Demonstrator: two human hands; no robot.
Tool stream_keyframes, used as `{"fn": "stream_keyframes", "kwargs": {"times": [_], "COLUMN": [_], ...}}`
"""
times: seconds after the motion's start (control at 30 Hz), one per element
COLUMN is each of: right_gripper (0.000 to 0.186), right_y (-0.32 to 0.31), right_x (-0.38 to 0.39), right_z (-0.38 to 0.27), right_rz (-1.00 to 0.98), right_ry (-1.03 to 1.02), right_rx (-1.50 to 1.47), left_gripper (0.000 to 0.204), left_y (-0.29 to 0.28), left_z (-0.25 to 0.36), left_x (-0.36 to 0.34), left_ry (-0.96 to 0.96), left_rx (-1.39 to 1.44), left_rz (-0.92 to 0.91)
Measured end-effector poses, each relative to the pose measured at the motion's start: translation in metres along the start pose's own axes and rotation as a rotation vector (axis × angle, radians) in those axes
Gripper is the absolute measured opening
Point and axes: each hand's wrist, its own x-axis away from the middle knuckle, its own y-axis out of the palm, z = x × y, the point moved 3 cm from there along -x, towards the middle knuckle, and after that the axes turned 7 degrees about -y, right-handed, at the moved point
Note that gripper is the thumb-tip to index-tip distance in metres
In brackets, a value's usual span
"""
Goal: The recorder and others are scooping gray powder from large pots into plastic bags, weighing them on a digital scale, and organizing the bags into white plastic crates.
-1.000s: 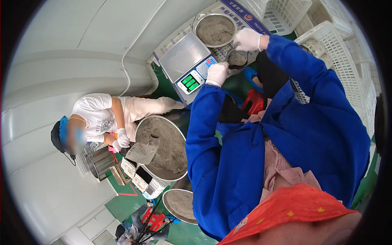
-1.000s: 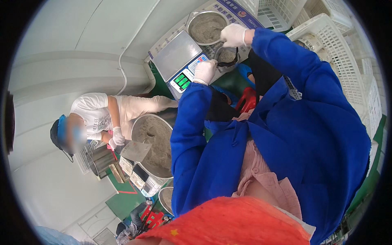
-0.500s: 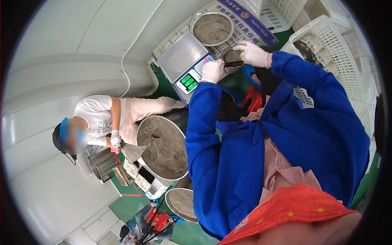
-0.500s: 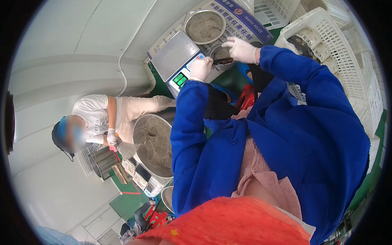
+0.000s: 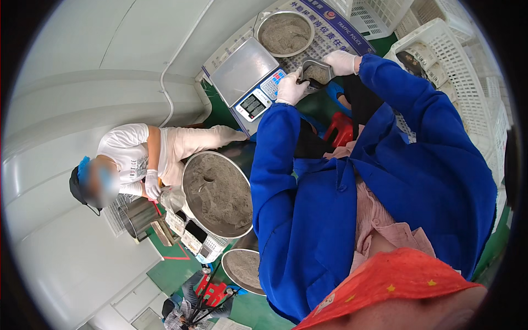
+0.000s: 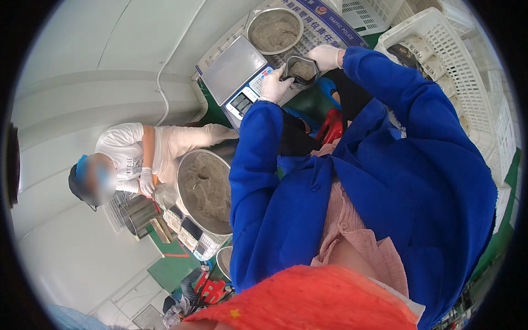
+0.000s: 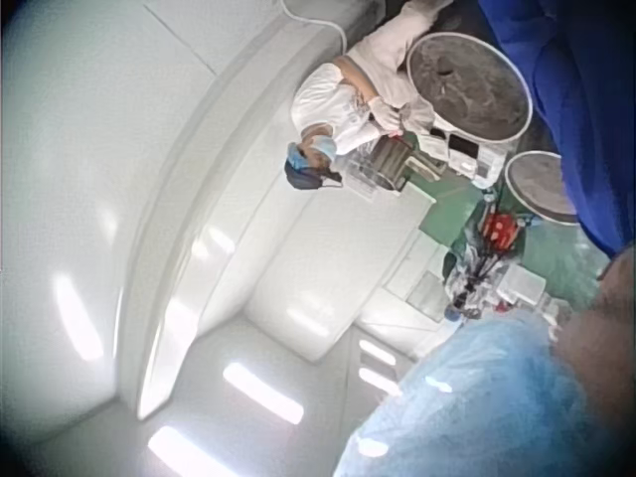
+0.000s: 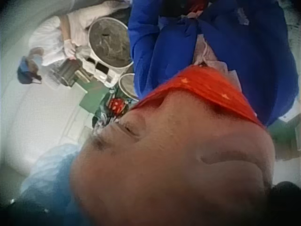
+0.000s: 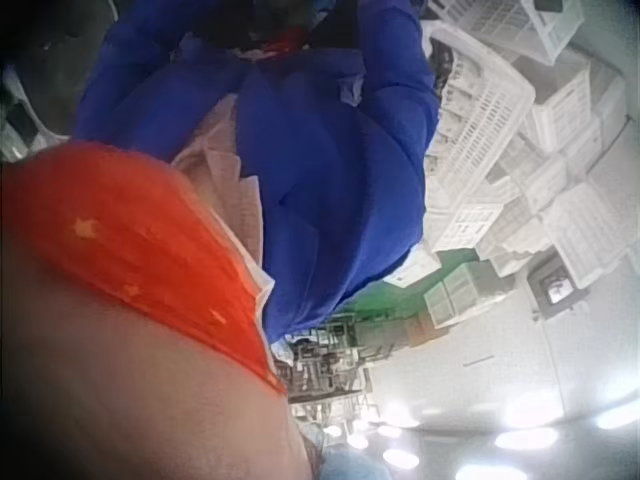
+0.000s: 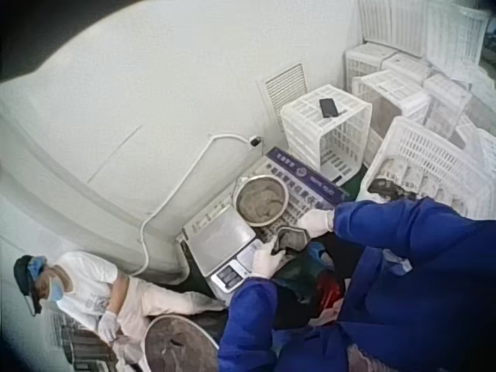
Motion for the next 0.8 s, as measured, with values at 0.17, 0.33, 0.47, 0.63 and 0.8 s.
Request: {"fn": "stream_keyframes", "kwargs": {"times": [0.17,0.33,0.47,0.63,0.8], "right_gripper": [0.015,0.016,0.018,0.035,0.069], "right_y": [0.016,0.030,0.029,0.013,-0.016], "right_x": [0.002,0.009,0.026,0.024,0.011], "right_z": [-0.004,0.015,0.043,0.030,-0.057], "right_rz": [0.156,0.260,0.387,0.197,0.285], "right_ry": [-0.195,-0.169,-0.110,0.017,-0.151], "right_rx": [0.231,0.137,0.054,0.197,0.442], "left_gripper": [0.037,0.025,0.022,0.025,0.026], "left_y": [0.014,0.020,0.017,0.017,0.006], "left_z": [-0.008,-0.016,-0.032,-0.022,-0.018], "left_x": [-0.002,0.001,0.011,0.019,0.033], "left_ry": [0.117,0.268,0.349,0.387,0.308], "left_rx": [-0.096,-0.208,-0.465,-0.514,-0.498], "left_rz": [0.050,0.133,0.171,0.227,0.320]}}
